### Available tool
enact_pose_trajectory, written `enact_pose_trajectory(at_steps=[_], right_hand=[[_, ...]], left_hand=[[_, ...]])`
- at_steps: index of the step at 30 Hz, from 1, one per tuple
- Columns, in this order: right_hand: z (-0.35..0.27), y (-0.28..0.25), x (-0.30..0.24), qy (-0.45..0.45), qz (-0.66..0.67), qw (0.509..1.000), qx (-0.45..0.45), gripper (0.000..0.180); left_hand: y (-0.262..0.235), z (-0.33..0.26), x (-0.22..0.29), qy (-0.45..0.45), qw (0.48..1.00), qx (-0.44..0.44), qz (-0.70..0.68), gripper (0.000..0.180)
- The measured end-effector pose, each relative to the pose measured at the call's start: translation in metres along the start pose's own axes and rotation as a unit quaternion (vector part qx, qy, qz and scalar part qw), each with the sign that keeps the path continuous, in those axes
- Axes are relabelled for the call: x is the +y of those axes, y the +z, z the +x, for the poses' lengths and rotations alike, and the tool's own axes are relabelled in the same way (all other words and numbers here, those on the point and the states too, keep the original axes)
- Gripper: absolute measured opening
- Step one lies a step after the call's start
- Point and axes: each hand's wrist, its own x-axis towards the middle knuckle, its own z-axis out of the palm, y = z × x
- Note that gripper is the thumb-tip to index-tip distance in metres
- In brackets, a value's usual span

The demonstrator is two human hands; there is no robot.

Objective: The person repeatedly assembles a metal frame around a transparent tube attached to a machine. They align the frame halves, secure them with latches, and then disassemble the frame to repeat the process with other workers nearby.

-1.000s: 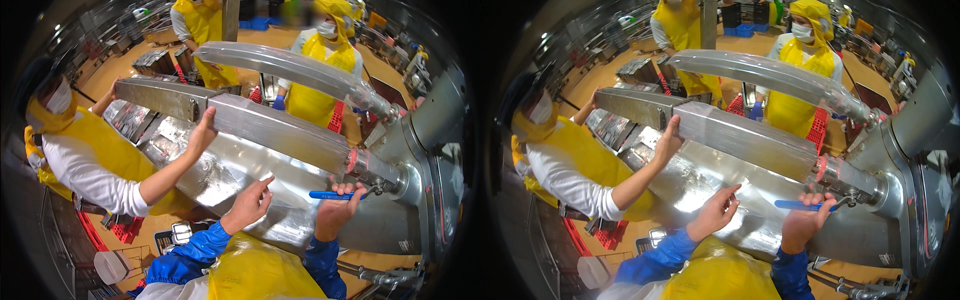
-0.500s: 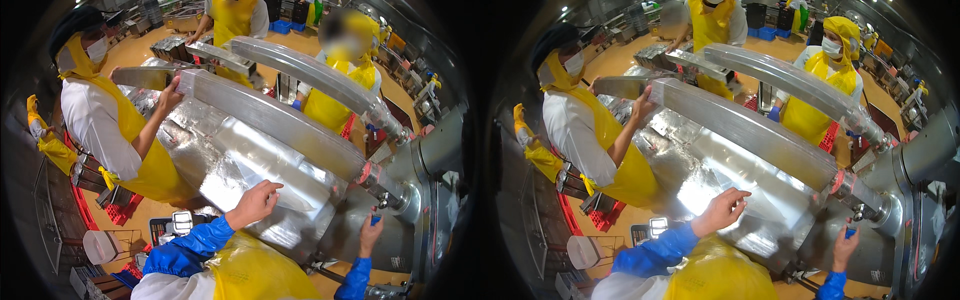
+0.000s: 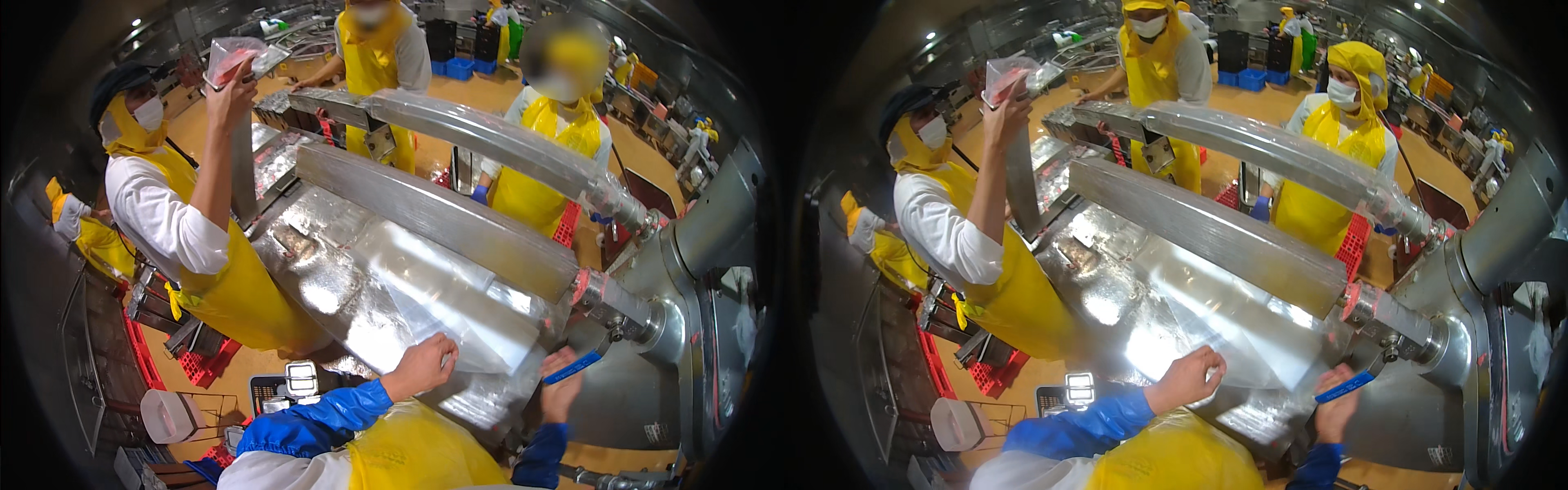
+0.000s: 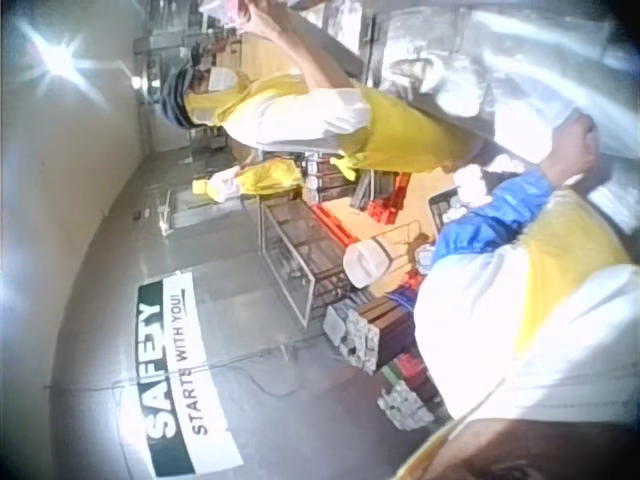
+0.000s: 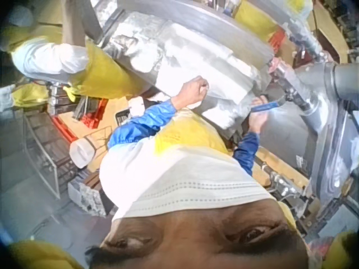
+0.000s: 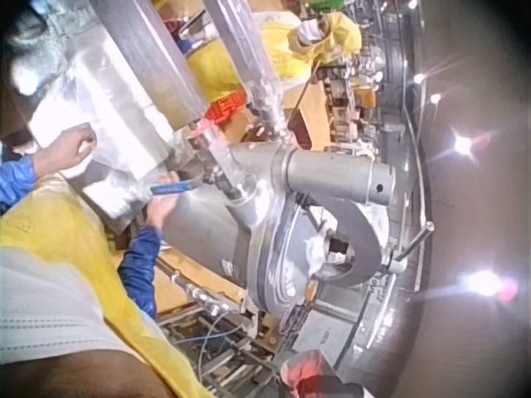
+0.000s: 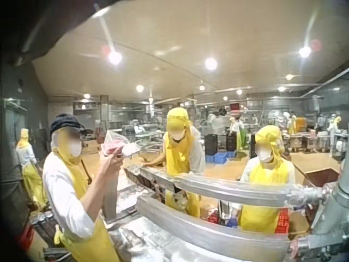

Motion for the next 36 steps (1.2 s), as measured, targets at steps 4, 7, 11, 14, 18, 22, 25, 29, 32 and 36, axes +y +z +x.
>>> enact_pose_trajectory(at_steps=[4, 7, 11, 14, 18, 22, 25, 29, 32, 36], right_hand=[[-0.041, -0.006, 0.100, 0.017, -0.334, 0.929, -0.157, 0.043], [-0.064, 0.032, 0.101, 0.014, -0.429, 0.893, -0.137, 0.061], [-0.060, 0.019, 0.094, -0.027, -0.510, 0.844, -0.165, 0.057], [-0.067, 0.043, 0.053, -0.061, -0.628, 0.751, -0.195, 0.044], [-0.057, 0.050, 0.063, -0.188, -0.632, 0.734, -0.163, 0.026], [-0.041, 0.085, 0.067, -0.189, -0.655, 0.710, -0.175, 0.015], [-0.033, 0.107, 0.109, -0.183, -0.626, 0.732, -0.196, 0.015], [-0.027, 0.171, 0.152, -0.317, -0.569, 0.689, -0.319, 0.008], [-0.024, 0.233, 0.179, -0.272, -0.467, 0.757, -0.367, 0.006], [0.001, 0.316, 0.216, 0.088, -0.265, 0.902, -0.328, 0.008]], left_hand=[[0.027, -0.025, -0.006, -0.038, 0.997, -0.051, 0.034, 0.011], [0.044, -0.040, 0.007, -0.033, 0.997, -0.066, 0.028, 0.010], [0.058, -0.050, 0.020, -0.035, 0.996, -0.070, 0.044, 0.011], [0.059, -0.052, 0.023, -0.056, 0.997, -0.048, 0.032, 0.012], [0.046, -0.056, 0.020, -0.070, 0.997, 0.016, 0.033, 0.010], [0.028, -0.056, -0.019, -0.126, 0.989, 0.076, -0.011, 0.012], [0.016, -0.049, -0.062, -0.239, 0.948, 0.115, -0.175, 0.016], [-0.037, -0.017, -0.091, -0.310, 0.645, 0.232, -0.659, 0.008], [-0.095, -0.008, -0.111, -0.258, 0.506, 0.238, -0.788, 0.006], [-0.155, -0.008, -0.148, -0.142, 0.821, 0.356, -0.424, 0.009]])
